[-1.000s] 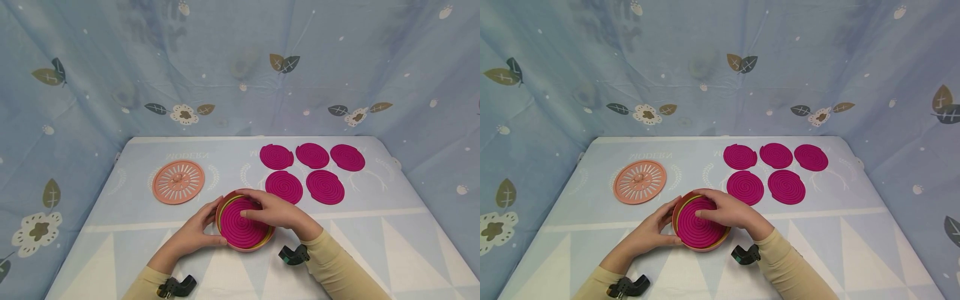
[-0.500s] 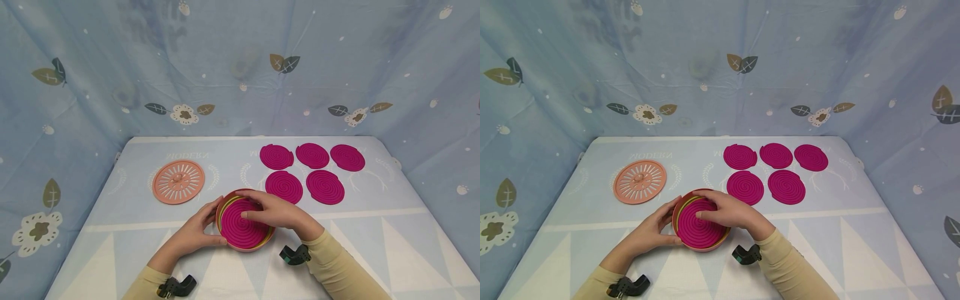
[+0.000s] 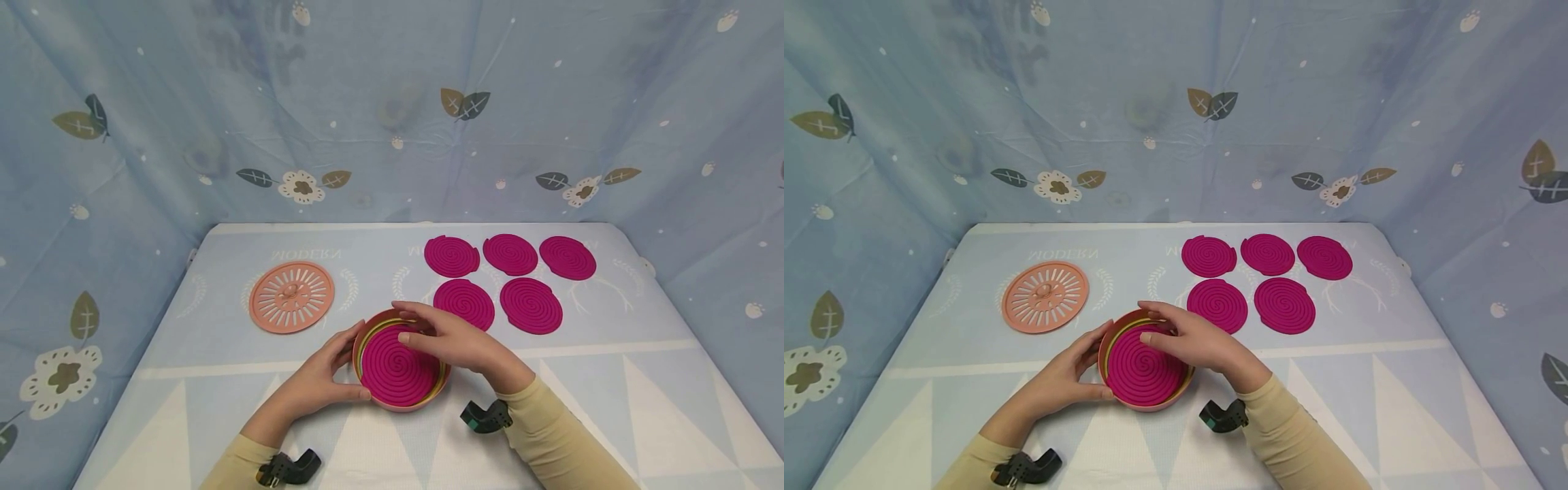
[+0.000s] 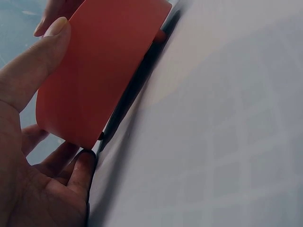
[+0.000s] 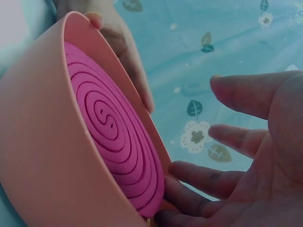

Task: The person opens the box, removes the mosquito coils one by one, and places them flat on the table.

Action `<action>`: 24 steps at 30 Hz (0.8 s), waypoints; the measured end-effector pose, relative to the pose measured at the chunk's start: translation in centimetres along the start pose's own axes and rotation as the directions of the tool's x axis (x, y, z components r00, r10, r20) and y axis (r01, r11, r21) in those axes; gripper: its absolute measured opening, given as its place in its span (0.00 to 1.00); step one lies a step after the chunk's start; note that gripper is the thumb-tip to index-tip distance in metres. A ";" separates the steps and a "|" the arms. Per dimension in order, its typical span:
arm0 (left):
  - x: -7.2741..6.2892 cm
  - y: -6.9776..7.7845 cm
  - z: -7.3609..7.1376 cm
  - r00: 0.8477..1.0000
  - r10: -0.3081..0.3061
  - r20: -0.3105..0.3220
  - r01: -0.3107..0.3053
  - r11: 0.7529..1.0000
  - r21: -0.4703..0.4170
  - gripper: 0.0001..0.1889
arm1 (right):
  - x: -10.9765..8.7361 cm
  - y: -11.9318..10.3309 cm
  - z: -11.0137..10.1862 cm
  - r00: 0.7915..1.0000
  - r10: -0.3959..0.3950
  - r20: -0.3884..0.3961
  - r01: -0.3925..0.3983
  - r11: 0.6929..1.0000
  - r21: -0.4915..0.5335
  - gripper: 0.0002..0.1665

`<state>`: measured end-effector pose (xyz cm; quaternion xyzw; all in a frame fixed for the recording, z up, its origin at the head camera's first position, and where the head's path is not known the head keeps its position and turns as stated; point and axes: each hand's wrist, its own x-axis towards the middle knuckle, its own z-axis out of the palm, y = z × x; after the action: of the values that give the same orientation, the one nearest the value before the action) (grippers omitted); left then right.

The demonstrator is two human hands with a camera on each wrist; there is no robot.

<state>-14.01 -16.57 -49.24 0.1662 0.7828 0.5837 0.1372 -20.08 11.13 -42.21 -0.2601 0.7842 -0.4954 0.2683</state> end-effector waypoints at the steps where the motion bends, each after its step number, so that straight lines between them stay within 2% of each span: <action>1: 0.0 0.0 0.0 1.000 0.000 0.000 0.000 1.000 -0.002 0.60 | 0.0 0.0 0.0 1.000 0.003 -0.004 -0.003 1.000 0.017 0.36; 9: 0.0 0.0 0.0 1.000 0.012 0.004 -0.012 1.000 -0.017 0.60 | -0.4 0.3 -0.5 0.999 -0.006 -0.045 0.013 0.987 0.162 0.31; 13: 0.0 0.0 -0.1 1.000 0.013 0.004 -0.013 1.000 -0.022 0.59 | -0.6 0.5 -0.8 0.998 0.026 -0.059 -0.011 0.967 0.253 0.29; 18: 0.0 -0.1 0.0 0.999 0.033 0.007 -0.032 0.999 -0.022 0.59 | -0.6 0.7 -0.9 0.995 0.081 -0.052 -0.058 0.934 0.354 0.30; 24: 0.0 -0.1 0.0 0.999 0.031 0.009 -0.030 0.999 -0.032 0.58 | -1.0 1.0 -1.0 0.995 0.087 -0.043 -0.063 0.914 0.401 0.33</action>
<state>-14.00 -16.59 -49.29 0.1785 0.7701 0.5975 0.1346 -20.20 12.82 -42.61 -0.1548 0.6837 -0.6418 0.3109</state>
